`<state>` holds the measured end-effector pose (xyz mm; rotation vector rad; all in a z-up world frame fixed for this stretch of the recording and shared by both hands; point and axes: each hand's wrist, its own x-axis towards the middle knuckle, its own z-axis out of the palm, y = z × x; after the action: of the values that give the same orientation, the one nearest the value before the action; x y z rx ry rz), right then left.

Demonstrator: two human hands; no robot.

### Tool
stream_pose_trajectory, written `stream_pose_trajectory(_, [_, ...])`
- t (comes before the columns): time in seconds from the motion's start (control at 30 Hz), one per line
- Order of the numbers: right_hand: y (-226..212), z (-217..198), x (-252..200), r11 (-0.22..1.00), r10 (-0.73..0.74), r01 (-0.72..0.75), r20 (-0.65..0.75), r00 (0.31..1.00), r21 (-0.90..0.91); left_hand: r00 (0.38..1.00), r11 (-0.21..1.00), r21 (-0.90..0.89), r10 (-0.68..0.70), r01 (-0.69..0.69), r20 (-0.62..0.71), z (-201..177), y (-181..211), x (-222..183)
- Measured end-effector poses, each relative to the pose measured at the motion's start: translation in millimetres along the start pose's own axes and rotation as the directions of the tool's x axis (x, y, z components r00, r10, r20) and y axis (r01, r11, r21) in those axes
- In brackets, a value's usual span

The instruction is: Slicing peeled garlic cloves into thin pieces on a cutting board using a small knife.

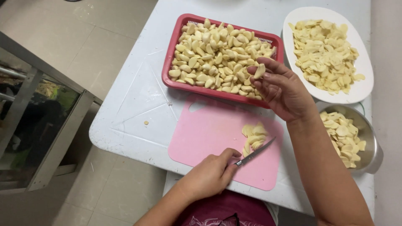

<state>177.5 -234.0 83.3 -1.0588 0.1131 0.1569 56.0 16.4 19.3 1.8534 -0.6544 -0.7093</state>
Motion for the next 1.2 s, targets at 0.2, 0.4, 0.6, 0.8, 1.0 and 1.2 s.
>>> stream_pose_trajectory(0.2, [16.3,-25.7,-56.1,0.968,-0.094,0.078,-0.056,0.994,-0.240,0.999,0.999,-0.001,-0.052,0.052,-0.006,-2.1,7.2,-2.5])
stream_pose_trajectory(0.4, [22.5,-20.3,-135.1,0.328,-0.274,0.301,0.215,0.937,-0.895,0.990,0.991,0.013,-0.133,0.134,-0.036,-0.3,13.8,-5.0])
stream_pose_trajectory(0.6, [72.2,-44.3,-164.2,0.027,-0.256,0.337,0.319,0.912,-0.941,0.992,0.977,0.213,0.021,0.006,-0.124,16.4,7.5,-10.6])
stream_pose_trajectory(0.8, [86.8,-29.1,-176.1,0.127,-0.410,0.301,0.227,0.883,-0.945,0.981,0.940,0.342,0.084,-0.020,-0.175,26.2,8.0,-24.3])
stream_pose_trajectory(1.0, [95.3,-22.9,-181.1,0.215,-0.512,0.206,0.070,0.856,-0.955,0.989,0.919,0.394,0.065,-0.006,-0.135,30.6,4.6,-26.2])
stream_pose_trajectory(1.2, [100.8,-24.8,-180.3,0.179,-0.530,0.191,0.069,0.845,-0.965,0.988,0.904,0.428,0.082,-0.017,-0.134,31.2,9.9,-32.0])
